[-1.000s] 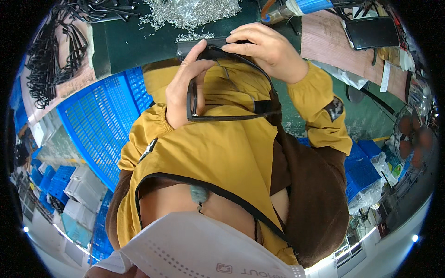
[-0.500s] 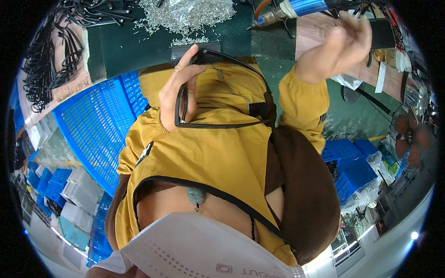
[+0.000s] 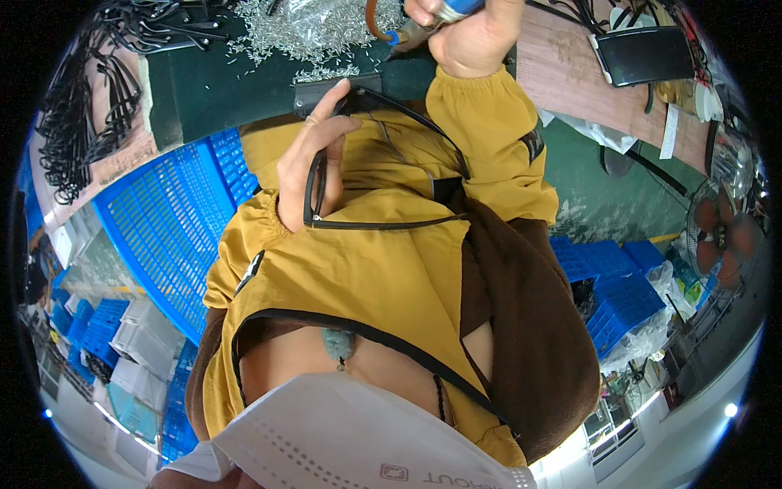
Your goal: The person repeatedly picks up black cables from a pile, positions them on a work surface, and applies a soldering iron to the cable ends. The person then places the treated cables aside and repeats the process.
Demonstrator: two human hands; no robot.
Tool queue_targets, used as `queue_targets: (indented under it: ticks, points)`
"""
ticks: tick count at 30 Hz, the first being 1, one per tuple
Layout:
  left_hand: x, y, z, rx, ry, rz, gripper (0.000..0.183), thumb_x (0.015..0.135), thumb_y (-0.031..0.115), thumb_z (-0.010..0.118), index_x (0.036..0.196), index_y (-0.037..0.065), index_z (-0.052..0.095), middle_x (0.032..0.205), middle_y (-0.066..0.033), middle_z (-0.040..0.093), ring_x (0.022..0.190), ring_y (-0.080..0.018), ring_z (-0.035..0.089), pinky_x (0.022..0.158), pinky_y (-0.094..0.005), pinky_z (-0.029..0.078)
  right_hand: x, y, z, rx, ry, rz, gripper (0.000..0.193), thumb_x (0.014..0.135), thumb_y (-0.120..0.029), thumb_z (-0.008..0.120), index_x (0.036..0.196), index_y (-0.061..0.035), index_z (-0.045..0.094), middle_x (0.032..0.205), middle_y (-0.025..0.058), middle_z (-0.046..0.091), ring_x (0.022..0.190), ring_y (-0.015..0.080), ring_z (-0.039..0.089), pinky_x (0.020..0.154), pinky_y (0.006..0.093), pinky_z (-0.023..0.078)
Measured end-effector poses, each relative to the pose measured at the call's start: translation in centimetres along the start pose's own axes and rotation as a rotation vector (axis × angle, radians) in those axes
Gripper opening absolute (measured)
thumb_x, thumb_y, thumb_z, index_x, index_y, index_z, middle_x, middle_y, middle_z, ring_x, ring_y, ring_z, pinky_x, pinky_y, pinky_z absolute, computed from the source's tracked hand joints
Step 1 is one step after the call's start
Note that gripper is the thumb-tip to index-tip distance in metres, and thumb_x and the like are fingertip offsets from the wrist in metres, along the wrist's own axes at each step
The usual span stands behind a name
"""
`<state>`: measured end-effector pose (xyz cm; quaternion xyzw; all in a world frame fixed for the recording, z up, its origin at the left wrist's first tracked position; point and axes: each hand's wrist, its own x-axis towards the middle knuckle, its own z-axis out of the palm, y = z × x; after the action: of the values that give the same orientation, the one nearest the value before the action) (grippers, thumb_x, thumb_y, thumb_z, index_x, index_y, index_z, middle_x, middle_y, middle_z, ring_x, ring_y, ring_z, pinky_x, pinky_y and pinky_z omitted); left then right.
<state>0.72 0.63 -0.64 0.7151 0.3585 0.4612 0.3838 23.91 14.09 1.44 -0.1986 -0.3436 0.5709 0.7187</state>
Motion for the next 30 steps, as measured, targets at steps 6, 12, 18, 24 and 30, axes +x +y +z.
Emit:
queue_targets:
  ticks: [6, 12, 18, 24, 30]
  points:
    - [-0.1, -0.4, -0.3, -0.022, -0.026, 0.015, 0.038, 0.079, -0.018, 0.061, 0.113, -0.001, 0.066, 0.14, -0.0322, 0.058, 0.099, -0.0369, 0.072, 0.08, -0.0359, 0.058, 0.0, -0.3, 0.2, -0.014, 0.057, -0.037, 0.044, 0.105, -0.058, 0.049, 0.11, -0.0143, 0.057, 0.076, -0.001, 0.048, 0.058, 0.0105, 0.045, 0.046, 0.0241, 0.037]
    - [0.1, 0.0, -0.8, -0.061, -0.077, -0.099, 0.036, 0.081, -0.014, 0.061, 0.113, 0.0, 0.067, 0.142, -0.0321, 0.057, 0.106, -0.0387, 0.071, 0.084, -0.0377, 0.058, -2.0, 1.6, 3.3, 0.014, -0.217, 0.076, 0.04, 0.107, -0.051, 0.049, 0.126, -0.0162, 0.056, 0.076, 0.0001, 0.05, 0.056, 0.0127, 0.05, 0.044, 0.0249, 0.038]
    - [0.1, 0.3, -1.5, -0.002, -0.162, -0.086, 0.035, 0.08, -0.01, 0.064, 0.112, 0.001, 0.067, 0.144, -0.0305, 0.056, 0.11, -0.0409, 0.069, 0.085, -0.0386, 0.058, -2.5, 1.5, 3.5, -0.125, -0.08, 0.116, 0.023, 0.107, -0.032, 0.056, 0.122, -0.0138, 0.057, 0.071, 0.0, 0.049, 0.054, 0.0124, 0.048, 0.043, 0.0254, 0.037]
    - [0.3, 0.1, -1.2, -0.024, -0.112, -0.071, 0.033, 0.08, -0.009, 0.065, 0.111, 0.001, 0.067, 0.144, -0.0299, 0.056, 0.111, -0.041, 0.069, 0.086, -0.0387, 0.058, -2.4, 1.4, 3.0, -0.099, -0.064, 0.078, 0.021, 0.104, -0.028, 0.061, 0.116, -0.0119, 0.057, 0.07, 0.0003, 0.048, 0.053, 0.0125, 0.048, 0.043, 0.0255, 0.036]
    - [-0.3, -0.3, -1.3, -0.039, -0.104, -0.054, 0.034, 0.079, -0.011, 0.065, 0.111, 0.0, 0.067, 0.142, -0.0311, 0.057, 0.11, -0.0407, 0.07, 0.084, -0.0382, 0.059, -2.3, 1.3, 4.3, -0.127, -0.103, 0.117, 0.014, 0.101, -0.017, 0.062, 0.101, -0.0084, 0.051, 0.069, 0.0029, 0.047, 0.05, 0.013, 0.047, 0.042, 0.0252, 0.035]
